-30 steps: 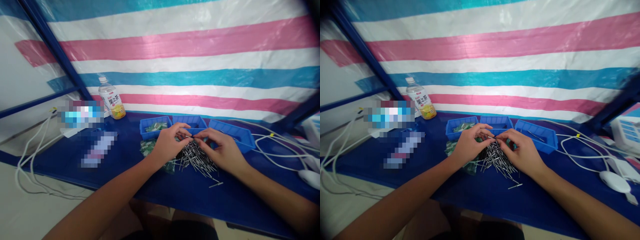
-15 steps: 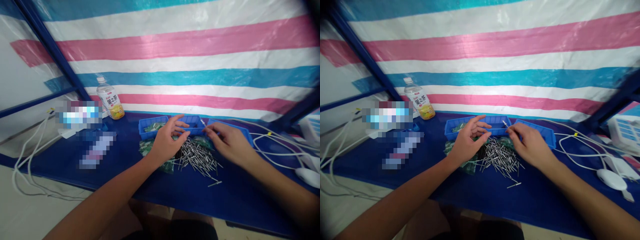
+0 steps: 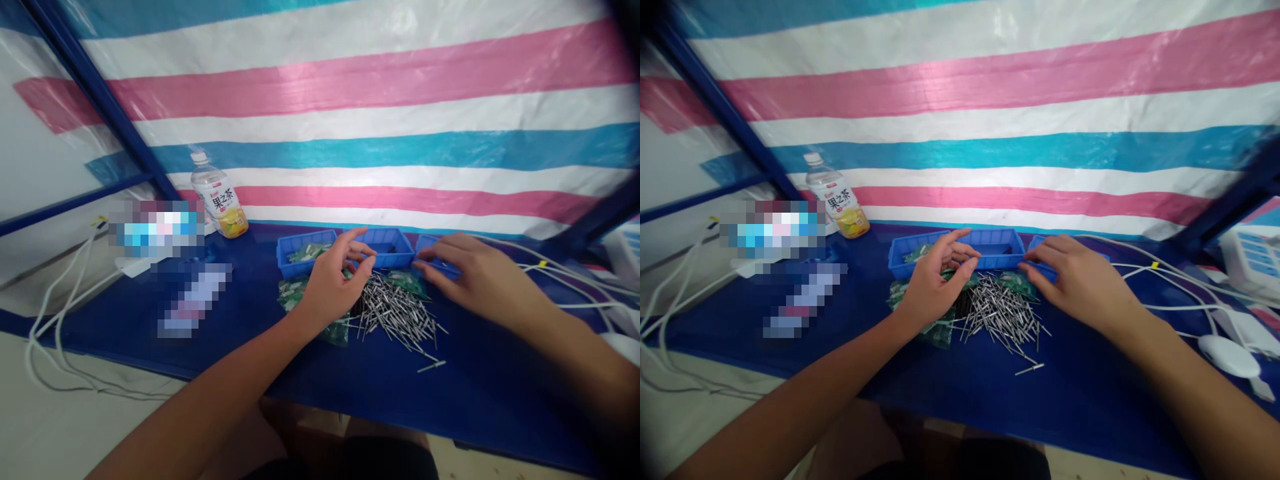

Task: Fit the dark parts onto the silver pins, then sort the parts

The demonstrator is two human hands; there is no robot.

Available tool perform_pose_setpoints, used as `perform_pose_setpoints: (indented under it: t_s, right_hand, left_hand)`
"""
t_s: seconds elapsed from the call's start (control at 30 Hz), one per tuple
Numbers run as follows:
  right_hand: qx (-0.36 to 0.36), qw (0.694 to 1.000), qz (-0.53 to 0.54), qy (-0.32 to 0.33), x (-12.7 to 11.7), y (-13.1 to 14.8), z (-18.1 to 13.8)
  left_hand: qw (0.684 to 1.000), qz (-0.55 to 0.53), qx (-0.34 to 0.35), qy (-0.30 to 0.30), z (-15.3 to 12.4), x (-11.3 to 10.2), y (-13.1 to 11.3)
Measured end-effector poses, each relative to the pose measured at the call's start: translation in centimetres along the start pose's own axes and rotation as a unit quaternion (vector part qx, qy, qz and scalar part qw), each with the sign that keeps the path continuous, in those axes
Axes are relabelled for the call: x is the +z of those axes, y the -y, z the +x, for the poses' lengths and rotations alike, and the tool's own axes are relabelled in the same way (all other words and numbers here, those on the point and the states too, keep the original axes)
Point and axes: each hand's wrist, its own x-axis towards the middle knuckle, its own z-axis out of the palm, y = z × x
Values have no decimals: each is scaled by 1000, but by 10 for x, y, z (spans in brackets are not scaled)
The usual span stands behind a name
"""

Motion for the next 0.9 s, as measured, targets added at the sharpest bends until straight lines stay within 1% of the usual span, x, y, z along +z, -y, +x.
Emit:
perform_pose_setpoints:
  t_s: [0.03,0.1,0.23,0.33,0.43,0.57,0.73,0.8,0.9]
  right_hand:
    - [-30,999,16,14,0,4,1]
    - [-66,996,32,43,3,9,1]
    - [-84,992,41,82,11,8,-1]
    - [-92,992,25,86,15,4,-3]
    - [-97,993,10,59,15,3,-3]
    - [-67,998,3,-8,10,6,-2]
    - [-43,994,19,-98,6,16,-1]
    - [-41,992,35,-111,6,22,-2]
    - [-27,992,79,-95,8,34,-5]
  left_hand:
    - [1000,2,2,0,0,0,0]
    - [1000,6,6,-1,0,0,-1]
    - [1000,12,3,5,0,-1,-2]
    - [1000,12,3,6,0,-1,-2]
    - [1000,9,6,3,0,0,-2]
    - [1000,15,20,3,0,2,-2]
    - [997,51,43,39,-2,4,-1]
    - [995,61,56,59,-3,5,0]
    - [995,52,47,75,-4,6,0]
